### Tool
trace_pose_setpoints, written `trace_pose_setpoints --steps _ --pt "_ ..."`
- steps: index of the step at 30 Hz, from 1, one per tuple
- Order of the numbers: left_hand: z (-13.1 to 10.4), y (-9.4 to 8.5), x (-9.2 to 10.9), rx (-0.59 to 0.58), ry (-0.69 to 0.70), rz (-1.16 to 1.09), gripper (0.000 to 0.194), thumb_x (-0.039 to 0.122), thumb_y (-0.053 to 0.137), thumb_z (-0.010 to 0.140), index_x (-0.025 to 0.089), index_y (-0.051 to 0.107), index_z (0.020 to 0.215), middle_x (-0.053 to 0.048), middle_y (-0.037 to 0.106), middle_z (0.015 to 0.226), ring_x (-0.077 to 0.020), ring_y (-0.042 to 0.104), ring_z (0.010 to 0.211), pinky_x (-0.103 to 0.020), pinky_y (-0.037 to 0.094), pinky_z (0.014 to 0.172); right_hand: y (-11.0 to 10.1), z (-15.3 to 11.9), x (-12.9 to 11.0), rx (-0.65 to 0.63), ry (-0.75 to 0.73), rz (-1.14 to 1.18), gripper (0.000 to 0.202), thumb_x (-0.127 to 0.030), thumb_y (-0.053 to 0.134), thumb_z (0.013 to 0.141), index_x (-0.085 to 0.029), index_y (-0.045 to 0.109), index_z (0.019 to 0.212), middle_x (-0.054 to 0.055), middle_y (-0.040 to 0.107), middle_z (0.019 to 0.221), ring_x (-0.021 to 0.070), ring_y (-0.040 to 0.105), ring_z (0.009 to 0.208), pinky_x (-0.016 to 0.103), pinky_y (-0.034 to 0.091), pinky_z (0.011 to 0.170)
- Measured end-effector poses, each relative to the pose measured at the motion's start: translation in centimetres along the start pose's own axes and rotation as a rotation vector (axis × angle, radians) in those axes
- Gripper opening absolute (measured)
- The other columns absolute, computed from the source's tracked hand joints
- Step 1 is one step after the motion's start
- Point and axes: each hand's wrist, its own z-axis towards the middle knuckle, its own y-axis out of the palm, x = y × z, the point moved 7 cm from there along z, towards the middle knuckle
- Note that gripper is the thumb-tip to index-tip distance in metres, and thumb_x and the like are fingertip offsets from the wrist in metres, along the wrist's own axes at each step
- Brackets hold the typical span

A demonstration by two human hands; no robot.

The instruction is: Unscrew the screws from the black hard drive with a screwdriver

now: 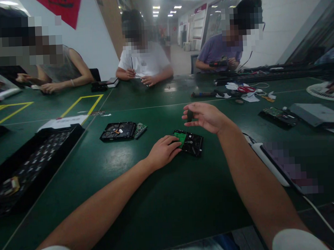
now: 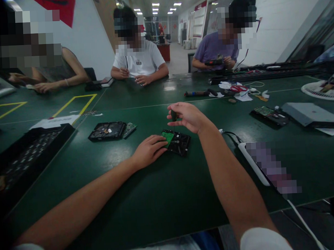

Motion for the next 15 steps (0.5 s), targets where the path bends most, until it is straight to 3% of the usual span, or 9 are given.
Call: trace_pose_setpoints --steps 9,15 --pt "-0.06 0.09 -0.06 -0.016 0.006 0.004 0.031 0.037 0.054 0.105 0.020 0.069 0.126 -0.013 0.068 0.129 -0.0285 0.062 0.122 -0.049 0.056 0.102 -0.47 0.24 -0.37 0.079 -0.077 -0.057 0.012 -0.024 0.080 0.087 -0.019 0.070 0.085 0.004 0.070 0.092 0.0149 0.063 0.082 0.028 0.061 0.072" --pt "-0.04 0.07 -0.06 -0.015 0.003 0.001 0.031 0.037 0.054 0.105 0.020 0.070 0.126 -0.013 0.068 0.128 -0.0286 0.062 0.122 -0.049 0.056 0.102 -0.63 0.26 -0.35 0.093 -0.065 -0.038 0.005 -0.019 0.074 0.090 -0.019 0.073 0.096 0.005 0.071 0.092 0.0161 0.067 0.084 0.029 0.060 0.070"
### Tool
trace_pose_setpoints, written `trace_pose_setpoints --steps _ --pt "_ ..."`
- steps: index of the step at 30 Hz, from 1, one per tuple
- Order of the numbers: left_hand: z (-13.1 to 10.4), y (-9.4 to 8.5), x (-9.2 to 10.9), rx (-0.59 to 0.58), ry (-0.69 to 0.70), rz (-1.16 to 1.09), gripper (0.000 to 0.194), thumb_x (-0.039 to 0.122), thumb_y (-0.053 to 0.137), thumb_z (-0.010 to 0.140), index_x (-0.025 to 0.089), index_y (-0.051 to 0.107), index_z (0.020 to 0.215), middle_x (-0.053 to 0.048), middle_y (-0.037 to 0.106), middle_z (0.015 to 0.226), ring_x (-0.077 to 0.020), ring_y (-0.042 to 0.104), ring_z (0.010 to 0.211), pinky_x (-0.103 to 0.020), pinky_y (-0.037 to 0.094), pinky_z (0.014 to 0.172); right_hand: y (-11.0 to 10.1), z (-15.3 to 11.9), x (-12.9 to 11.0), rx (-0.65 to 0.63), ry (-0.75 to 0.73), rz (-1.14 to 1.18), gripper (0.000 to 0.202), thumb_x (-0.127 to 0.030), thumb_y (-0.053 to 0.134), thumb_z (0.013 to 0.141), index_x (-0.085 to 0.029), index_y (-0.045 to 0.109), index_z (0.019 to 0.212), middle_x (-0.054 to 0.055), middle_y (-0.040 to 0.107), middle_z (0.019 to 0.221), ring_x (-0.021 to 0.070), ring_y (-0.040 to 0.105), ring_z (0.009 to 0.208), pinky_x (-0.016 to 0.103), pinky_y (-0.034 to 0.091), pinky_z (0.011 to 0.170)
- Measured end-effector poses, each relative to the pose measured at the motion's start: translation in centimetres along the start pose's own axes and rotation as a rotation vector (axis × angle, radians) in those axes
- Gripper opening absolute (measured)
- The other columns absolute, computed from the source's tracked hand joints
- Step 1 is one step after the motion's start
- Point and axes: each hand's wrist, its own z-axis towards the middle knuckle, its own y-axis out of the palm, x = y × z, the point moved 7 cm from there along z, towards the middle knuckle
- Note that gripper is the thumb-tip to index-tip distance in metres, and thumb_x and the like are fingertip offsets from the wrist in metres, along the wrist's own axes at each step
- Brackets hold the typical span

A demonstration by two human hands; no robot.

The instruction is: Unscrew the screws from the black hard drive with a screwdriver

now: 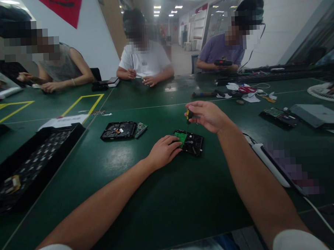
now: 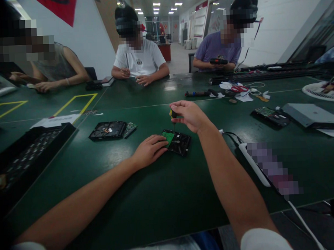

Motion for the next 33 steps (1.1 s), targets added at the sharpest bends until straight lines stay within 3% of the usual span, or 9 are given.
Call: trace_pose_setpoints --steps 10,17,24,33 --pt "0.1 0.0 0.1 -0.008 -0.009 0.004 0.032 0.037 0.053 0.105 0.020 0.070 0.126 -0.013 0.068 0.128 -0.0288 0.062 0.123 -0.049 0.056 0.102 0.8 0.1 0.1 -0.010 -0.032 0.089 0.010 -0.015 0.062 0.091 -0.018 0.070 0.087 0.007 0.070 0.088 0.0206 0.070 0.087 0.042 0.064 0.086" --pt "0.1 -0.1 0.1 -0.004 -0.011 -0.011 0.030 0.036 0.055 0.105 0.022 0.070 0.126 -0.012 0.069 0.127 -0.0282 0.063 0.123 -0.049 0.056 0.101 1.0 -0.1 0.1 -0.079 0.004 -0.021 0.008 -0.023 0.062 0.096 -0.019 0.069 0.091 0.008 0.071 0.089 0.0217 0.070 0.091 0.035 0.063 0.075" --pt "0.1 -0.1 0.1 -0.009 -0.012 -0.004 0.031 0.038 0.054 0.105 0.021 0.070 0.125 -0.013 0.069 0.127 -0.0287 0.063 0.123 -0.049 0.056 0.101 0.4 -0.2 -0.5 -0.025 -0.039 -0.072 0.002 -0.022 0.071 0.090 -0.020 0.070 0.091 0.006 0.068 0.092 0.0187 0.065 0.083 0.032 0.061 0.068" --pt "0.1 -0.2 0.2 -0.008 -0.007 0.001 0.031 0.037 0.053 0.105 0.021 0.070 0.126 -0.013 0.068 0.128 -0.0288 0.063 0.122 -0.050 0.057 0.101 0.5 -0.1 -0.4 -0.036 -0.024 -0.004 0.009 -0.016 0.062 0.090 -0.019 0.070 0.092 0.005 0.066 0.088 0.0189 0.066 0.084 0.036 0.062 0.073"
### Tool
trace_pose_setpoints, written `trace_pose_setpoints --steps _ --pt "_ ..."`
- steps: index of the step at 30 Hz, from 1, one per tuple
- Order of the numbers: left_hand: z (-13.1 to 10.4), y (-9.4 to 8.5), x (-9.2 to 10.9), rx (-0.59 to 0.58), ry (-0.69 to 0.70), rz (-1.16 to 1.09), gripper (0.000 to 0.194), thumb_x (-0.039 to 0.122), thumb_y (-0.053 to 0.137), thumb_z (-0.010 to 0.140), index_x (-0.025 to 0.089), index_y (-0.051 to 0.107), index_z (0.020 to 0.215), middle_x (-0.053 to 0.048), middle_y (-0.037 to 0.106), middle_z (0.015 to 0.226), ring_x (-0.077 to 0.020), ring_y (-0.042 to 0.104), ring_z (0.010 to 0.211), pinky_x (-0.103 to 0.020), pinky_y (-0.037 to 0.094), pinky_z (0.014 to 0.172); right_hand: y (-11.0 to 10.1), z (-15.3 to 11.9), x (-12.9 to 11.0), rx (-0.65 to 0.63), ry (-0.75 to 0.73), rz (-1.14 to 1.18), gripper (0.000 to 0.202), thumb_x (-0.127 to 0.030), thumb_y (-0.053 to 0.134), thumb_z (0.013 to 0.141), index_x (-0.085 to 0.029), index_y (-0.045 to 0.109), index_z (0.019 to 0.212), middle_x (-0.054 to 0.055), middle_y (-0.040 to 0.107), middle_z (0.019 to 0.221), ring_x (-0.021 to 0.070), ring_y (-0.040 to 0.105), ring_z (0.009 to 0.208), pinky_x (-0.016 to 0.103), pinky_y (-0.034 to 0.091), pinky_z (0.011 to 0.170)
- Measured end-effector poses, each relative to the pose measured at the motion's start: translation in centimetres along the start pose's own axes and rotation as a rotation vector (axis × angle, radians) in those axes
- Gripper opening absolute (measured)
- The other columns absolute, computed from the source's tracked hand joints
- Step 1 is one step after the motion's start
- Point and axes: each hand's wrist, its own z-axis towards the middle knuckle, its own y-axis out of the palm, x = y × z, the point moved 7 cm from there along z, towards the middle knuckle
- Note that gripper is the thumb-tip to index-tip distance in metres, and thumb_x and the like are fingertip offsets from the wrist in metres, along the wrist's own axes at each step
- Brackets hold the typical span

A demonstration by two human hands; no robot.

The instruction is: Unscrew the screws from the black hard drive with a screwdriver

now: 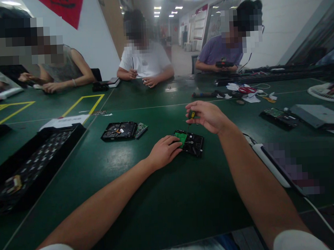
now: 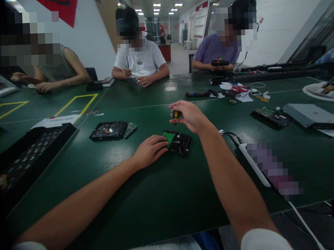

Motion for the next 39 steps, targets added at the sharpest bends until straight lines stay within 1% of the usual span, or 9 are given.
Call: trace_pose_setpoints --steps 6,9,11,18,24,29,33,36,39 --pt "0.0 0.1 -0.1 -0.002 0.002 0.001 0.032 0.037 0.054 0.105 0.020 0.070 0.126 -0.013 0.068 0.128 -0.0293 0.062 0.122 -0.050 0.057 0.101 0.2 -0.1 -0.1 -0.011 -0.023 -0.030 0.013 -0.025 0.060 0.096 -0.018 0.070 0.093 0.008 0.070 0.090 0.0209 0.068 0.089 0.031 0.059 0.068" --pt "0.0 0.2 -0.2 -0.002 -0.004 0.006 0.032 0.038 0.054 0.105 0.019 0.070 0.126 -0.013 0.068 0.129 -0.0293 0.062 0.123 -0.049 0.057 0.101 0.5 -0.1 0.0 -0.030 -0.008 -0.055 0.007 -0.023 0.063 0.095 -0.018 0.069 0.093 0.008 0.071 0.092 0.0204 0.069 0.090 0.028 0.058 0.067" --pt "0.0 0.3 -0.1 -0.004 -0.002 0.013 0.032 0.037 0.054 0.105 0.019 0.070 0.126 -0.013 0.068 0.128 -0.0292 0.062 0.123 -0.049 0.056 0.102 0.5 -0.1 0.1 -0.028 -0.001 -0.051 0.004 -0.021 0.066 0.093 -0.018 0.069 0.092 0.007 0.070 0.092 0.0194 0.068 0.089 0.029 0.059 0.069" --pt "0.0 0.0 0.0 0.012 0.012 0.012 0.031 0.037 0.055 0.104 0.020 0.071 0.125 -0.013 0.069 0.127 -0.0291 0.063 0.122 -0.049 0.057 0.102 -0.3 -0.1 -0.2 0.053 -0.050 -0.066 0.005 -0.020 0.072 0.090 -0.019 0.072 0.086 0.007 0.069 0.108 0.0161 0.061 0.088 0.029 0.062 0.070" --pt "0.0 0.1 0.0 0.003 -0.001 0.012 0.032 0.037 0.054 0.105 0.019 0.070 0.125 -0.013 0.069 0.128 -0.0288 0.063 0.122 -0.049 0.057 0.102 -0.1 0.0 0.1 0.056 -0.002 -0.023 0.007 -0.015 0.063 0.096 -0.018 0.069 0.097 0.006 0.068 0.090 0.0166 0.066 0.083 0.031 0.063 0.069" --pt "-0.1 0.2 -0.1 0.010 0.005 0.011 0.032 0.037 0.054 0.105 0.019 0.070 0.125 -0.013 0.069 0.128 -0.0289 0.063 0.123 -0.049 0.057 0.101 0.2 0.1 0.3 0.071 0.008 0.014 0.009 -0.014 0.059 0.098 -0.016 0.066 0.092 0.007 0.068 0.091 0.0189 0.071 0.088 0.034 0.064 0.076" --pt "-0.1 0.3 -0.1 0.000 0.004 0.021 0.033 0.038 0.054 0.105 0.018 0.070 0.125 -0.013 0.069 0.128 -0.0292 0.062 0.122 -0.049 0.056 0.102 0.2 0.2 0.4 0.055 0.008 -0.026 0.010 -0.017 0.058 0.098 -0.017 0.066 0.093 0.006 0.066 0.090 0.0188 0.069 0.088 0.034 0.064 0.075" --pt "-0.1 0.3 -0.2 -0.004 -0.001 0.023 0.033 0.038 0.053 0.105 0.018 0.070 0.125 -0.013 0.068 0.129 -0.0290 0.062 0.122 -0.049 0.056 0.102 0.0 0.3 0.2 0.043 -0.013 -0.132 0.012 -0.021 0.058 0.099 -0.019 0.069 0.094 0.005 0.067 0.095 0.0169 0.065 0.086 0.029 0.062 0.069" --pt "-0.1 0.4 -0.2 -0.012 0.001 0.025 0.032 0.038 0.053 0.105 0.019 0.070 0.125 -0.013 0.068 0.129 -0.0288 0.062 0.122 -0.049 0.057 0.102 -0.6 0.2 -0.2 0.086 -0.051 -0.312 0.014 -0.026 0.059 0.100 -0.021 0.071 0.094 0.005 0.068 0.098 0.0132 0.062 0.078 0.018 0.051 0.055"
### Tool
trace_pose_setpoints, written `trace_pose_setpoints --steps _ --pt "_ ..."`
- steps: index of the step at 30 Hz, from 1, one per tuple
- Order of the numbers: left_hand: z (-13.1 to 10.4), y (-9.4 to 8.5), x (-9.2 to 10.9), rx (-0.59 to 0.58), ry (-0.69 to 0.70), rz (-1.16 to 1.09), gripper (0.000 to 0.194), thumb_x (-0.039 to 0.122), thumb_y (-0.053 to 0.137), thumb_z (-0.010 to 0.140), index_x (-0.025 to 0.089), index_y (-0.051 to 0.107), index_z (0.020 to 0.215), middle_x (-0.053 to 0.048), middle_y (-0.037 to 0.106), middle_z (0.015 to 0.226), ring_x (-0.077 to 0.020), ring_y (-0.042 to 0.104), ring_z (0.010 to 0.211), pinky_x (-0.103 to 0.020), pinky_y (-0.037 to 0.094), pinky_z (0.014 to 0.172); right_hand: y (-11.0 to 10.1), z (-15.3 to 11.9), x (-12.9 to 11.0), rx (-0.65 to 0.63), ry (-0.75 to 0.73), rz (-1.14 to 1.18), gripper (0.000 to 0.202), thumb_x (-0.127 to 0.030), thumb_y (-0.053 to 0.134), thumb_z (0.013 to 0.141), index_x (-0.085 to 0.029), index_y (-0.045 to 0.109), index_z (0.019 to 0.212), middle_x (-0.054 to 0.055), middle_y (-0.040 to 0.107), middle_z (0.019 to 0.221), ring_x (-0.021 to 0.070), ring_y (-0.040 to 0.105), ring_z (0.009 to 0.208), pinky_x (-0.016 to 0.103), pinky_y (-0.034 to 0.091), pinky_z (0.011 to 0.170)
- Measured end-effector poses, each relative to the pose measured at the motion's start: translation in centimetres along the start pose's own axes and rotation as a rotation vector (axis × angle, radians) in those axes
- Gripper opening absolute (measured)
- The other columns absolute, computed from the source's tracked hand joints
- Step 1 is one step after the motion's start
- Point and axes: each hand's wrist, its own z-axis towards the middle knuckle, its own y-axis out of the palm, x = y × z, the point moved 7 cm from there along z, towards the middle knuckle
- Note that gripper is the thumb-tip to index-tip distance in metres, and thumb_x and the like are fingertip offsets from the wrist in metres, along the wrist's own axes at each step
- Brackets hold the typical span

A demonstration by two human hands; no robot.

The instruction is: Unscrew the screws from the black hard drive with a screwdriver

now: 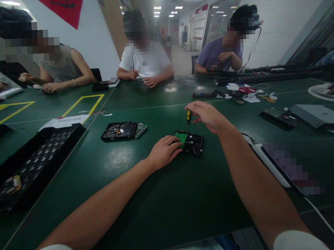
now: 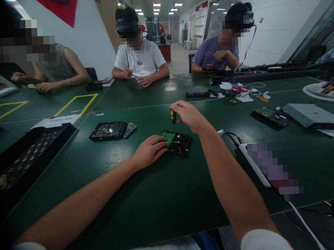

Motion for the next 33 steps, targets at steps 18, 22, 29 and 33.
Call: trace_pose_setpoints --steps 18,22,29,33 --pt "0.0 -0.2 0.1 0.014 -0.001 -0.017 0.031 0.037 0.055 0.104 0.020 0.070 0.125 -0.013 0.069 0.128 -0.0286 0.062 0.122 -0.049 0.056 0.102 1.0 -0.6 0.3 -0.068 0.166 0.290 0.010 -0.019 0.053 0.101 -0.017 0.061 0.096 0.008 0.072 0.086 0.0191 0.075 0.071 0.036 0.066 0.075" --pt "0.0 -0.2 0.1 0.016 0.007 -0.015 0.032 0.037 0.054 0.105 0.020 0.070 0.126 -0.013 0.069 0.128 -0.0289 0.063 0.122 -0.050 0.056 0.102 0.8 -0.6 0.3 -0.035 0.168 0.241 0.012 -0.024 0.056 0.101 -0.017 0.065 0.096 0.010 0.074 0.088 0.0188 0.073 0.068 0.031 0.063 0.066" --pt "0.0 -0.3 0.1 0.020 0.006 -0.026 0.031 0.037 0.054 0.105 0.021 0.070 0.126 -0.013 0.068 0.127 -0.0286 0.063 0.122 -0.049 0.057 0.101 0.8 -0.6 0.2 -0.063 0.102 0.065 0.018 -0.034 0.060 0.101 -0.019 0.069 0.097 0.009 0.076 0.094 0.0111 0.063 0.057 0.020 0.044 0.046" --pt "0.0 -0.2 0.1 0.013 0.001 -0.020 0.030 0.037 0.054 0.105 0.021 0.070 0.125 -0.013 0.068 0.128 -0.0288 0.062 0.123 -0.049 0.057 0.101 0.7 -0.5 0.1 -0.057 0.075 0.028 0.020 -0.031 0.057 0.101 -0.019 0.070 0.094 0.007 0.074 0.088 0.0106 0.060 0.055 0.021 0.039 0.043"
